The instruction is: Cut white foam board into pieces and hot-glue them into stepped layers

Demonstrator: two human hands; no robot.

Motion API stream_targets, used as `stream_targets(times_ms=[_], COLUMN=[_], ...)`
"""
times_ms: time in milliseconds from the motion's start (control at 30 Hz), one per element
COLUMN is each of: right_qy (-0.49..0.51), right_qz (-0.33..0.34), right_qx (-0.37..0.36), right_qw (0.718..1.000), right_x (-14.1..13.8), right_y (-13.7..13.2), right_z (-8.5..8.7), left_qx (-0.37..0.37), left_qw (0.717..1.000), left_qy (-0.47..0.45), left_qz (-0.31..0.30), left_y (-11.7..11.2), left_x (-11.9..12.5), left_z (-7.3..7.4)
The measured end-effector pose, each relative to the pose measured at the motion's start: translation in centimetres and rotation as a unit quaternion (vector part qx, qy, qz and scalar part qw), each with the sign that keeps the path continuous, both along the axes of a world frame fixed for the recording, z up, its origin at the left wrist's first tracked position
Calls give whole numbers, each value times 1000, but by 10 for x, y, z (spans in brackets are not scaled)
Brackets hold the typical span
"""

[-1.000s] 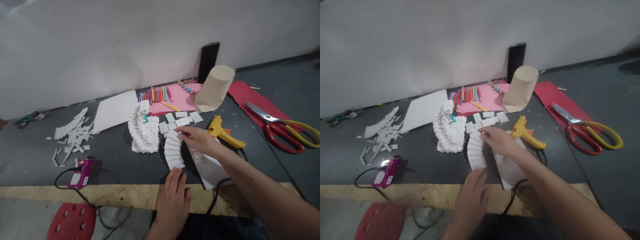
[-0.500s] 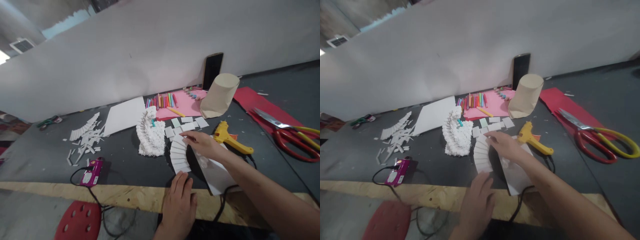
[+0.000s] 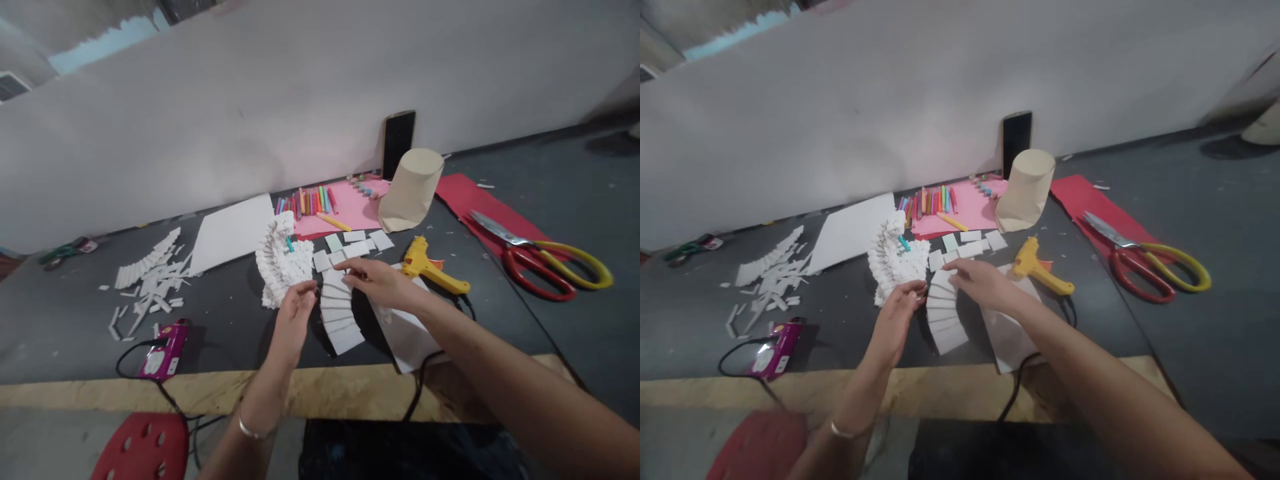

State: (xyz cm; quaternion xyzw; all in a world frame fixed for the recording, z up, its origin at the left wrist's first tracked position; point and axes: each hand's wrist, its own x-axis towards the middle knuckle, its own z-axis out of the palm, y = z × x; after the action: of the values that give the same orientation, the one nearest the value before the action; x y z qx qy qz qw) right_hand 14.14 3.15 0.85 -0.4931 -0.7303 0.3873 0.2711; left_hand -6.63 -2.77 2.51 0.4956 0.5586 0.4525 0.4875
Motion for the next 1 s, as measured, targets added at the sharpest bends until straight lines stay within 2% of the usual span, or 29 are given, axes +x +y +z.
stream_targets(times_ms=[67, 133, 333, 567, 1000], right_qy=[11, 19, 38, 36, -12], right_qz=[6, 6, -9, -50, -48], right_qx=[-5, -4, 5, -8, 76], right_qw=[1000, 1000, 999, 998, 996], right_x=[-1, -1, 2, 5, 4], right_y=[-1, -1, -1, -2, -10], right_z=[3, 4, 3, 6, 7], left_qx=[-64, -104, -160, -176, -129], left_qw=[994, 984, 970, 948, 960], left_qy=[-74, -110, -146, -212, -191], left_qz=[-55, -90, -113, -157, -160], left_y=[18, 28, 29, 25, 23], left_x=[3, 8, 15, 17, 18], left_z=[1, 2, 4, -14, -30])
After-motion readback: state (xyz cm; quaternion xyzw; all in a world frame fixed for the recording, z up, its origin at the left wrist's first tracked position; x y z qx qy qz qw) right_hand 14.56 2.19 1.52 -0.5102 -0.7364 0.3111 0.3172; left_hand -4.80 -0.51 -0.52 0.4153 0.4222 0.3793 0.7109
